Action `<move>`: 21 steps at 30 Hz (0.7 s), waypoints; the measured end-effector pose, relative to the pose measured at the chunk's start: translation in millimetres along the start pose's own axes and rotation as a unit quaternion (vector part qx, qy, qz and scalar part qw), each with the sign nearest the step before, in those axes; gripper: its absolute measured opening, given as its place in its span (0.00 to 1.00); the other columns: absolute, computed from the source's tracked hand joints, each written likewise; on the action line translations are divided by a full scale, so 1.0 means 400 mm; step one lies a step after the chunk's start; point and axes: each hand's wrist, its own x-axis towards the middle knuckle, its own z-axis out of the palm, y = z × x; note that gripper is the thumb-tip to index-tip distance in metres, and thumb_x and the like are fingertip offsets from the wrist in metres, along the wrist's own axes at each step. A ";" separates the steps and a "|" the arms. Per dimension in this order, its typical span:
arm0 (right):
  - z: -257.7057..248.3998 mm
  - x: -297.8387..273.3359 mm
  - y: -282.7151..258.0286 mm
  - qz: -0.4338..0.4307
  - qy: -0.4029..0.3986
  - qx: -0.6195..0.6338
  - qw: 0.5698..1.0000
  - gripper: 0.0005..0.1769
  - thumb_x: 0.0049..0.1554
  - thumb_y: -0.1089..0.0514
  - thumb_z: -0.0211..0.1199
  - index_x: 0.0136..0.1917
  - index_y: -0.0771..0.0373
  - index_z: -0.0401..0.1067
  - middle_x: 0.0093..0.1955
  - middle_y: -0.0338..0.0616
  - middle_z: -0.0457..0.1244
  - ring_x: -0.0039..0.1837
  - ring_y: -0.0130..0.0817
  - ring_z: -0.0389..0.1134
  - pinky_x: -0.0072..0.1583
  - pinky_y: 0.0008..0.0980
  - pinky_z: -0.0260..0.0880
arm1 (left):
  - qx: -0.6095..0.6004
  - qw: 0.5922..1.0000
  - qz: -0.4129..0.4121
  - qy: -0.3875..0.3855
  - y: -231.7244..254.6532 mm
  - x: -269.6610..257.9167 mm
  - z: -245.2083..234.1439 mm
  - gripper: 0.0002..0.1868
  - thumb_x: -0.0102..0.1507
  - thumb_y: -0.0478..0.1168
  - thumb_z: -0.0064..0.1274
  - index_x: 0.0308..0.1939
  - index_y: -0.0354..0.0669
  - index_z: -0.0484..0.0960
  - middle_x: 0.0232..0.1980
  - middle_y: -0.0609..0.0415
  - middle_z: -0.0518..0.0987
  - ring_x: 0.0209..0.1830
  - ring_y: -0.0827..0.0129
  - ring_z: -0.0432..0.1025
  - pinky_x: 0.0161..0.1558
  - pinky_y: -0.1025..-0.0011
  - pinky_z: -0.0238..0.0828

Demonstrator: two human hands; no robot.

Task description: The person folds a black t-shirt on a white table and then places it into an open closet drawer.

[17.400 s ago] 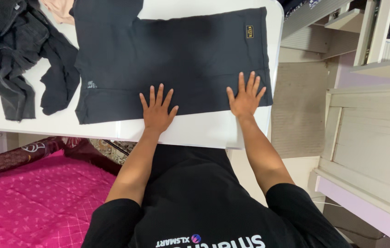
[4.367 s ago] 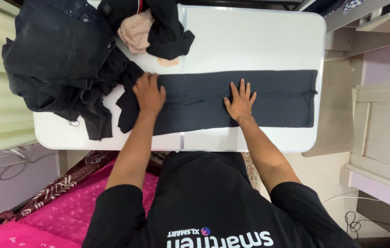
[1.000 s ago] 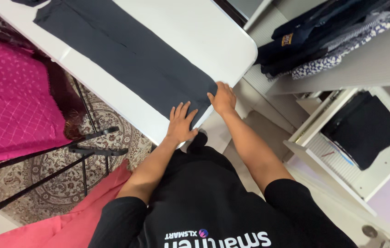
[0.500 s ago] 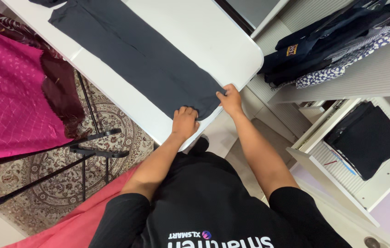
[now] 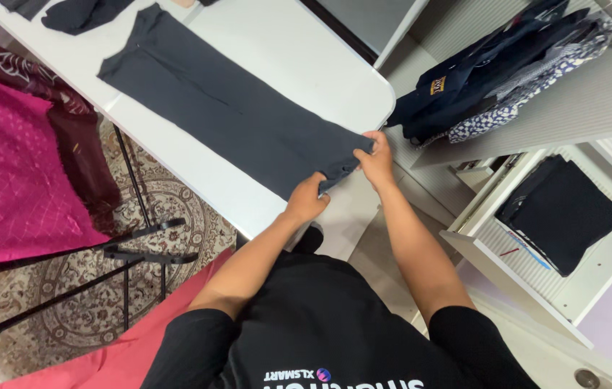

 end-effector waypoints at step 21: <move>0.215 0.026 -0.219 0.044 -0.059 0.038 0.997 0.20 0.56 0.67 0.63 0.62 0.66 0.66 0.55 0.51 0.63 0.34 0.35 0.71 0.38 0.29 0.76 | -0.182 0.980 -0.023 -0.079 -0.051 0.050 -0.162 0.36 0.58 0.35 0.58 0.71 0.45 0.69 0.52 0.47 0.82 0.47 0.64 0.77 0.50 0.68 0.73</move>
